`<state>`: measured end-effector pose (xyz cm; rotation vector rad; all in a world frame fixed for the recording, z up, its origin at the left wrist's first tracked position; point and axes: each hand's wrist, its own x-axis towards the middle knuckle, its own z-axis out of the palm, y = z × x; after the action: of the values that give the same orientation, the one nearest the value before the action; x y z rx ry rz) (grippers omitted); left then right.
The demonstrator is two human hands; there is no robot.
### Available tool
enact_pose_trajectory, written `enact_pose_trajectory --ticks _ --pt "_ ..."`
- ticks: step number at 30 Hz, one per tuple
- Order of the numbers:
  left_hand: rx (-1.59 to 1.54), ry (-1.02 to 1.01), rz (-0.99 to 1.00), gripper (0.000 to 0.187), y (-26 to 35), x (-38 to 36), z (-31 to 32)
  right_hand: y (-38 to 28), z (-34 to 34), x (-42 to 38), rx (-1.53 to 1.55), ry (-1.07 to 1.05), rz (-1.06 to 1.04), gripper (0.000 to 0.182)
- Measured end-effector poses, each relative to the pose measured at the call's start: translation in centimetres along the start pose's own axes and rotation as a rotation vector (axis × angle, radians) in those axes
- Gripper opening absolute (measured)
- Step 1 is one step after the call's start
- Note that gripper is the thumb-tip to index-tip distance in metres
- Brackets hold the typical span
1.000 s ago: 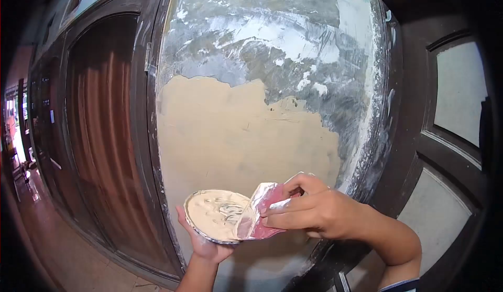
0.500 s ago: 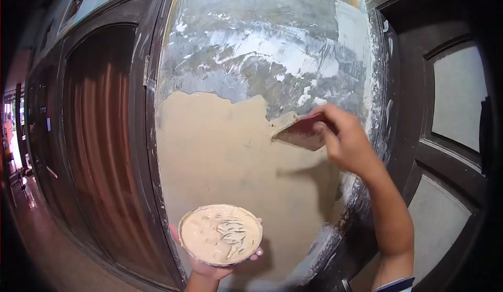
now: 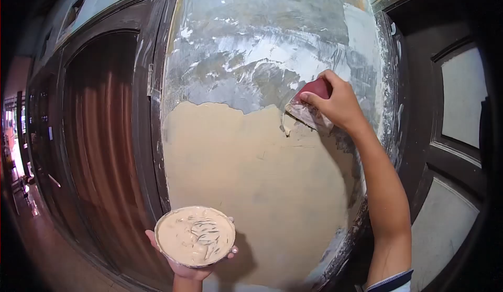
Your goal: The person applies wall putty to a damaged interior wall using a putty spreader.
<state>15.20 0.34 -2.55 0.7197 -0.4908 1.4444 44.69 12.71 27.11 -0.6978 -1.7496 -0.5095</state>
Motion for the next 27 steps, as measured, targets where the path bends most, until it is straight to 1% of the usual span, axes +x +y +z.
enact_pose_trajectory --ticks 2,3,4,6,8,10,11,12,13,14,16,17,18,20,21,22,23,24,26,27 --pt "-0.029 0.026 0.034 0.131 0.4 -0.1 0.4 0.3 -0.2 -0.3 0.103 -0.081 0.03 0.056" --pt "-0.063 0.04 0.06 0.131 0.4 0.0 0.8 -0.1 0.0 -0.8 0.056 -0.156 -0.01 0.058" --pt "-0.064 0.037 0.06 0.131 0.6 0.1 0.5 0.3 0.8 -1.3 -0.04 -0.115 -0.153 0.058" --pt "0.004 0.017 0.04 0.13 1.2 0.2 0.0 0.2 1.3 -0.9 -0.163 -0.092 -0.238 0.058" --pt "-0.024 0.048 0.057 0.13 1.3 0.3 0.0 -0.5 0.8 0.1 -0.022 -0.021 -0.054 0.059" --pt "0.006 0.046 0.025 0.129 1.8 0.3 -0.5 0.0 0.6 0.6 0.027 0.013 -0.027 0.059" --pt "-0.03 0.094 0.017 0.13 2.0 0.2 -0.6 -0.2 0.4 0.4 0.04 -0.061 -0.034 0.06" --pt "-0.027 0.092 0.018 0.13 2.2 0.3 -0.6 -0.3 0.4 0.0 0.05 -0.137 -0.039 0.06" --pt "-0.018 0.06 0.025 0.13 2.2 0.3 -0.6 -0.5 0.7 -0.5 0.017 -0.183 -0.109 0.059" --pt "-0.011 0.029 0.033 0.13 2.2 0.4 -0.6 -0.4 1.0 -0.5 0.017 -0.183 -0.112 0.059" --pt "0.04 0.039 0.015 0.131 2.6 0.5 -1.1 0.3 2.0 -0.7 -0.204 -0.101 -0.348 0.056" --pt "0.09 0.051 -0.011 0.131 2.7 0.5 -1.2 0.4 2.4 -0.2 -0.123 -0.006 -0.268 0.058" --pt "0.09 0.058 -0.013 0.131 2.4 0.6 -0.9 -0.3 1.7 0.6 -0.118 -0.015 -0.137 0.057" --pt "-0.011 0.078 0.017 0.131 2.0 0.7 -0.2 -0.1 1.2 1.4 0.008 0.092 -0.028 0.056" --pt "0.159 0.013 -0.017 0.131 2.6 0.8 -1.2 -0.3 0.7 1.2 0.011 0.096 -0.027 0.056" --pt "0.162 0.012 -0.015 0.131 2.8 0.7 -1.3 -0.7 0.2 0.7 0.019 -0.028 -0.018 0.056" --pt "0.097 0.015 0.005 0.13 2.6 0.7 -1.0 -1.0 -0.1 0.1 0.025 -0.153 -0.011 0.056" --pt "0.029 0.02 0.025 0.13 2.6 0.6 -0.9 -0.6 0.5 -0.4 -0.013 -0.174 -0.137 0.059" --pt "0.012 -0.002 0.018 0.13 2.6 0.7 -0.6 -0.5 1.9 -1.3 -0.155 -0.163 -0.362 0.061" --pt "-0.018 0.012 0.035 0.13 2.4 0.8 -0.1 -0.7 2.5 -1.2 -0.215 -0.125 -0.353 0.061"
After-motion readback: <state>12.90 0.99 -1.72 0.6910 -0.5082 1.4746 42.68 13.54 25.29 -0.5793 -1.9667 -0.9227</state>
